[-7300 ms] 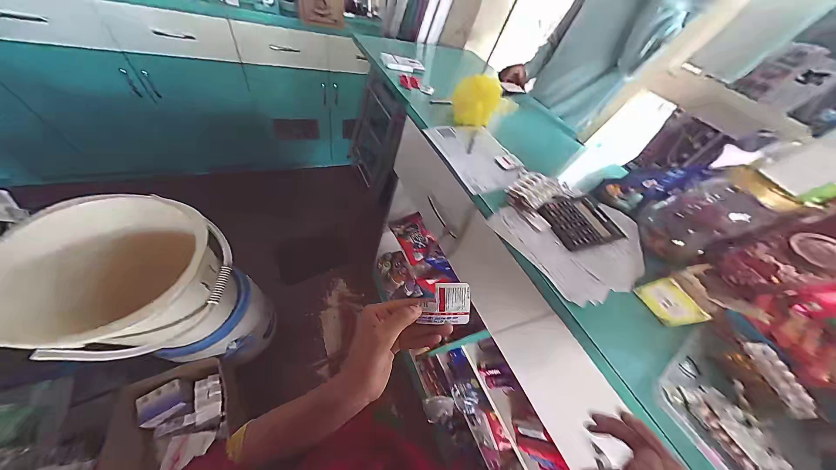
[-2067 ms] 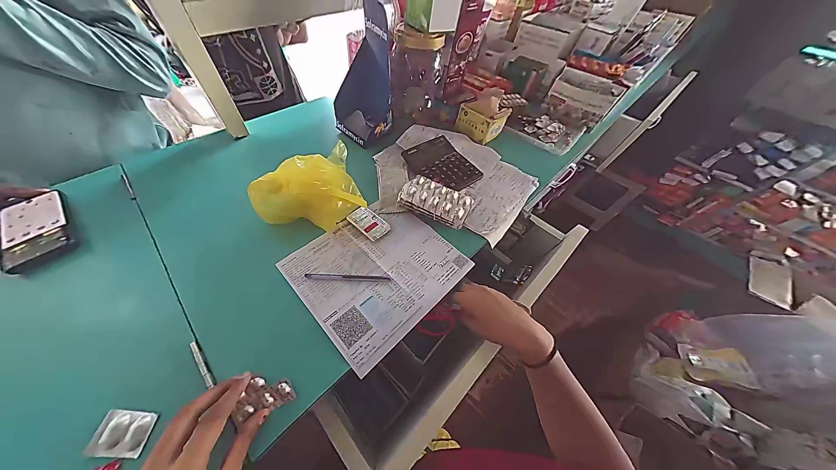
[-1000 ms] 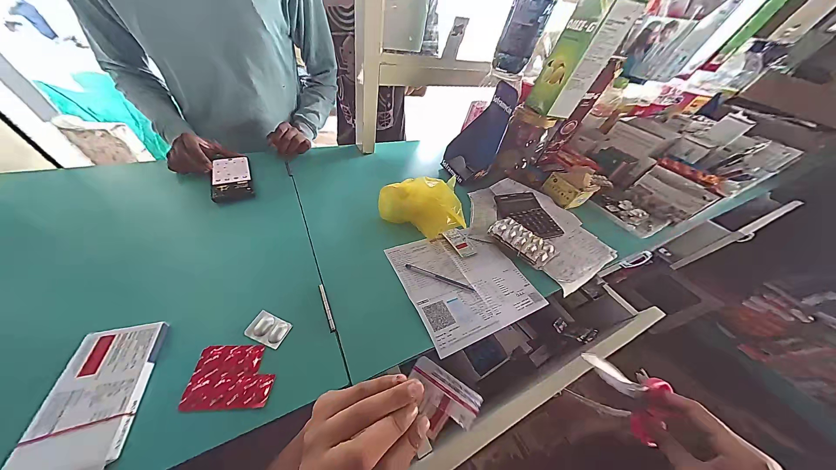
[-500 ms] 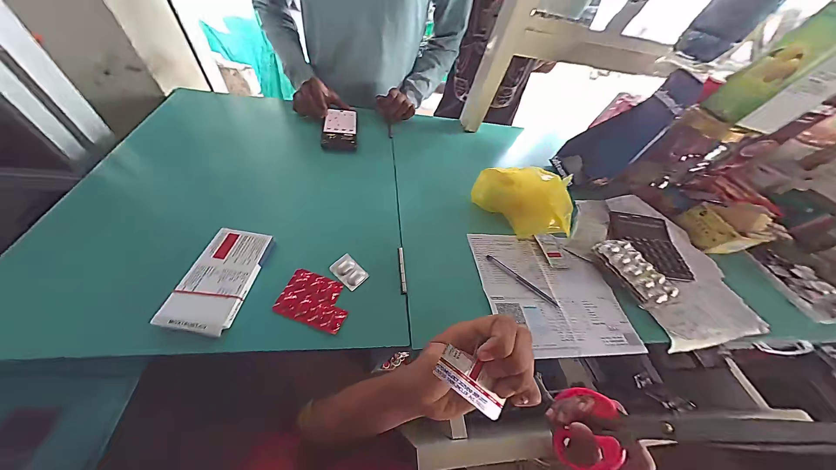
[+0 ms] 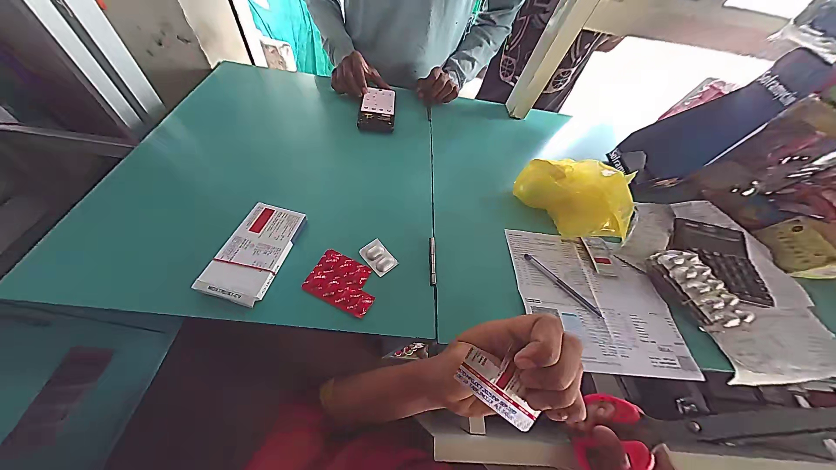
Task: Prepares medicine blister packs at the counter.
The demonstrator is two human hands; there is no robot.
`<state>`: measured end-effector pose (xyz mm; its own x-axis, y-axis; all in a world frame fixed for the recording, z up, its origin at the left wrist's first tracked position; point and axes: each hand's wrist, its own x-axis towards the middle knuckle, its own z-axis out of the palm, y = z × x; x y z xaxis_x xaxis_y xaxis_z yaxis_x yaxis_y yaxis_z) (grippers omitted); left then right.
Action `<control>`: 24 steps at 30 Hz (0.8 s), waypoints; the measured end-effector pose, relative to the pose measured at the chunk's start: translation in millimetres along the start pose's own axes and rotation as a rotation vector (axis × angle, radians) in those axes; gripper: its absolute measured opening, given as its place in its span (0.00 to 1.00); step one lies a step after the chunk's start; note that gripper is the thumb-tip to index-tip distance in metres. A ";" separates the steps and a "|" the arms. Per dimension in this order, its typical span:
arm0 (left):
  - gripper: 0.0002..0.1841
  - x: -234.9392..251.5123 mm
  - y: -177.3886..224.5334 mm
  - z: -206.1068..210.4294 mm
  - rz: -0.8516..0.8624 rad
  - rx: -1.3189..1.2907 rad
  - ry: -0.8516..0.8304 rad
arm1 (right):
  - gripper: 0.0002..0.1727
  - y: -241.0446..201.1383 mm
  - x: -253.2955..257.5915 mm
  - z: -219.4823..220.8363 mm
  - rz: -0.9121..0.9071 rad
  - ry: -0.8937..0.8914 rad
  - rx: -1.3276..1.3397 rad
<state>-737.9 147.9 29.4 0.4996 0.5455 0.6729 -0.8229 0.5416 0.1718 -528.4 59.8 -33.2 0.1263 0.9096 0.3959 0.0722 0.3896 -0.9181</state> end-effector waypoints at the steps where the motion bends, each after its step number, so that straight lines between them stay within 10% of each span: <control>1: 0.10 -0.1 0.5 0.4 0.000 0.009 0.012 | 0.10 -0.8 0.7 0.4 0.008 0.000 0.001; 24: 0.09 0.0 0.0 -0.1 0.047 0.077 -0.021 | 0.12 -1.6 7.3 -2.6 0.046 -0.061 -0.023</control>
<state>-737.8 148.0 29.3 0.4546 0.5556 0.6961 -0.8642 0.4643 0.1938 -525.0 65.4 -28.9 0.0692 0.9338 0.3510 0.0904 0.3445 -0.9344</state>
